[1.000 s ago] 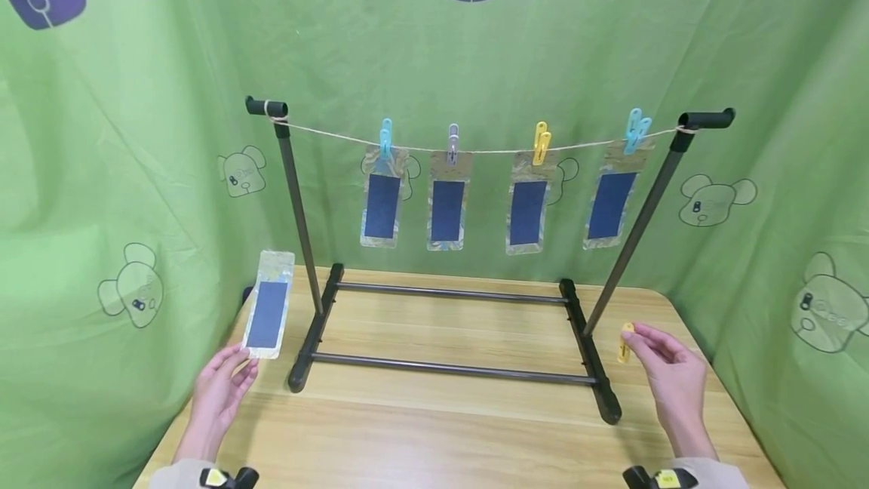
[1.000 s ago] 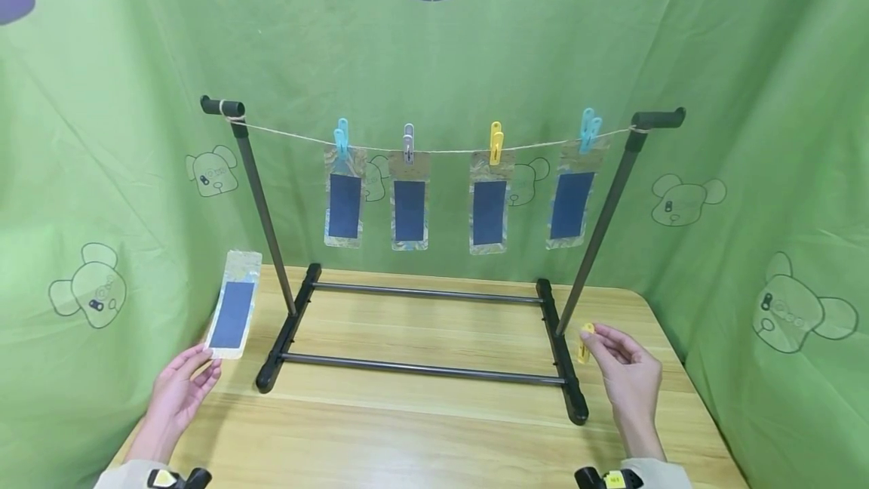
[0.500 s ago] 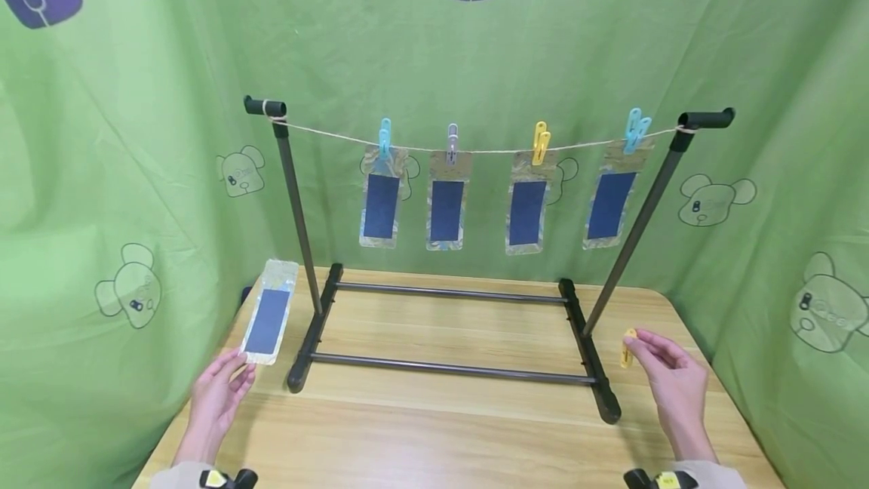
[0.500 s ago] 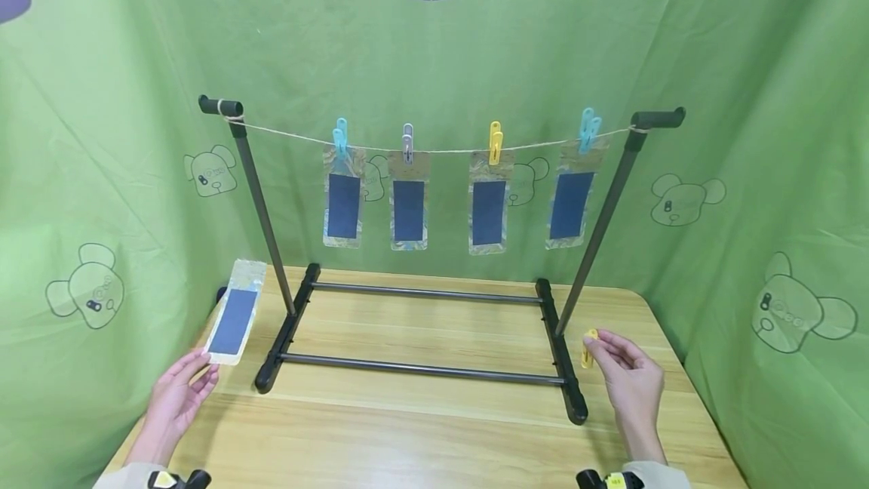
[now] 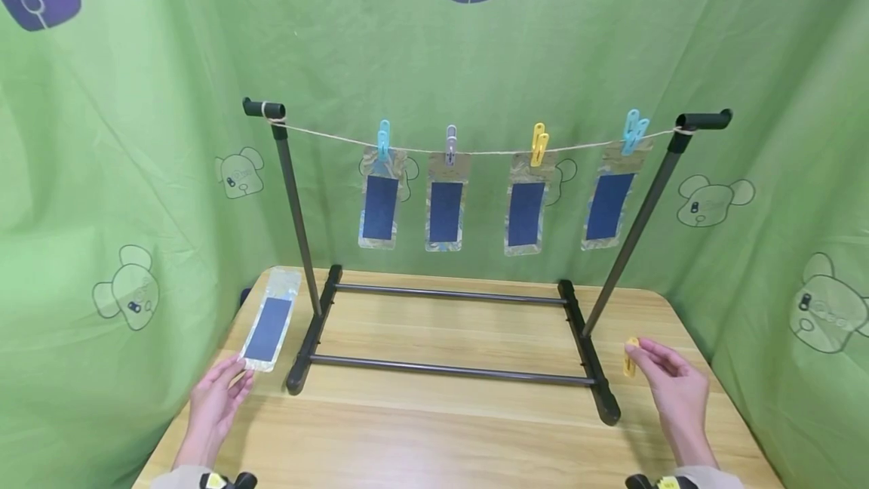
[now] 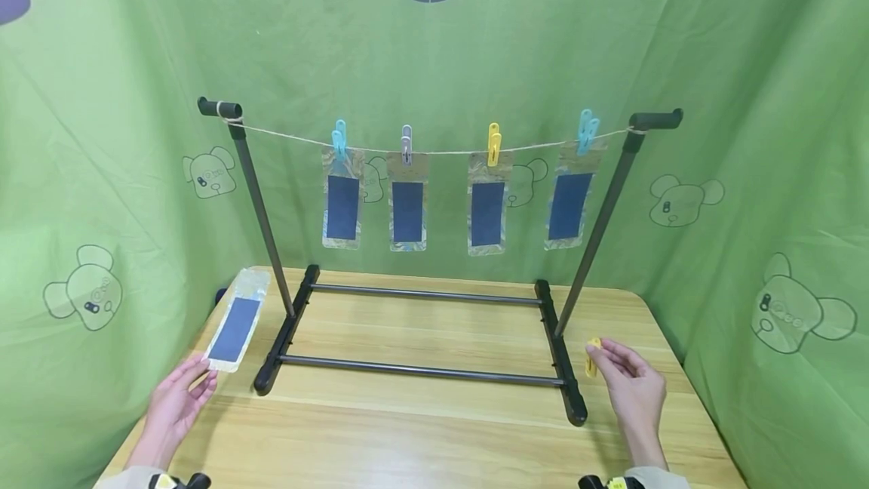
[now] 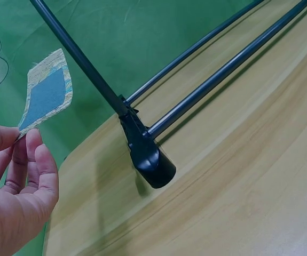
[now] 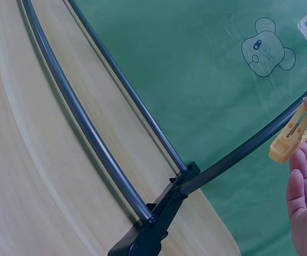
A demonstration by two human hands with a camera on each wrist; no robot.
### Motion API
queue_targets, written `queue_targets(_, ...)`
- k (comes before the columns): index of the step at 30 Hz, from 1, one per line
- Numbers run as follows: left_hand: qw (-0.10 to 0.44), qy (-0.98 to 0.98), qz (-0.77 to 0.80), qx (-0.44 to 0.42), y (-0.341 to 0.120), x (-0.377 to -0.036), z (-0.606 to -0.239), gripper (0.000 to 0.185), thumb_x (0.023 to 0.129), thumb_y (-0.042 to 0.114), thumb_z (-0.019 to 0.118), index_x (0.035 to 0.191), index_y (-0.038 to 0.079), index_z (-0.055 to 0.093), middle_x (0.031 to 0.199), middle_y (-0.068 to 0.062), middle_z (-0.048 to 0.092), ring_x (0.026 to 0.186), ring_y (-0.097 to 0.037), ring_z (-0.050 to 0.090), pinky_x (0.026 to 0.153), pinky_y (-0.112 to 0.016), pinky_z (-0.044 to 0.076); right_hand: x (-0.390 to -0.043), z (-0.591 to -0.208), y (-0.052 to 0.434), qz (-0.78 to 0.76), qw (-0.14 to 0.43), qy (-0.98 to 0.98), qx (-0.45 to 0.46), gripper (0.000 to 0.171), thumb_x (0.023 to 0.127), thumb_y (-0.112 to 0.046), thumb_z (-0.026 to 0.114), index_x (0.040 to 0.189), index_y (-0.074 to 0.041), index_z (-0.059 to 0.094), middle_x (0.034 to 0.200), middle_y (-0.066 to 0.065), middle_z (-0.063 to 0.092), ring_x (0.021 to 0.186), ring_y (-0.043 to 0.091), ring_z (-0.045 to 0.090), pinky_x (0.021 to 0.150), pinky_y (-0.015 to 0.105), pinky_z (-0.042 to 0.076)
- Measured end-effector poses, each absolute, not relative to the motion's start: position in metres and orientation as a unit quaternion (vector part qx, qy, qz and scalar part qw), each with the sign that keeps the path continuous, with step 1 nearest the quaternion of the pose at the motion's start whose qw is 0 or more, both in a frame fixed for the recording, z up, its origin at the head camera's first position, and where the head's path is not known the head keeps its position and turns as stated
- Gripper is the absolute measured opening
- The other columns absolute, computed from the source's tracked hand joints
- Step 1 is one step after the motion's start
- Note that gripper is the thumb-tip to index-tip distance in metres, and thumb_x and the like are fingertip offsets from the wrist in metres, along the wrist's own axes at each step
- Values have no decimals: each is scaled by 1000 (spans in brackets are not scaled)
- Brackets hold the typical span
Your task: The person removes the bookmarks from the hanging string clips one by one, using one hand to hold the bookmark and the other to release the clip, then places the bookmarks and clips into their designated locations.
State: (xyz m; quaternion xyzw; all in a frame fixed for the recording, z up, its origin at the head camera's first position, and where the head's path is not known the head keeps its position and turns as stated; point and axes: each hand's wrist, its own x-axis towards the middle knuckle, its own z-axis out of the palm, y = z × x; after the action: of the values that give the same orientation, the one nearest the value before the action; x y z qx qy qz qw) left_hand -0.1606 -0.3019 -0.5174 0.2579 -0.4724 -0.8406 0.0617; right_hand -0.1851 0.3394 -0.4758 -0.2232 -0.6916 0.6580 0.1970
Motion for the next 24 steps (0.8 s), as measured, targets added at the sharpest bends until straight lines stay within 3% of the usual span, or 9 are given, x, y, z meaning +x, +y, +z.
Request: queue_targets(24,55,-471,-837,272,-305,-160,-531,20,94,11,65,81,24,73,86,4,66,80,-8,64,82,-18,53,-183,-494,352,658,182,-690,-242,39,72,-22,88,106,-12,72,81,-15,69,74,-1,63,66,6,48)
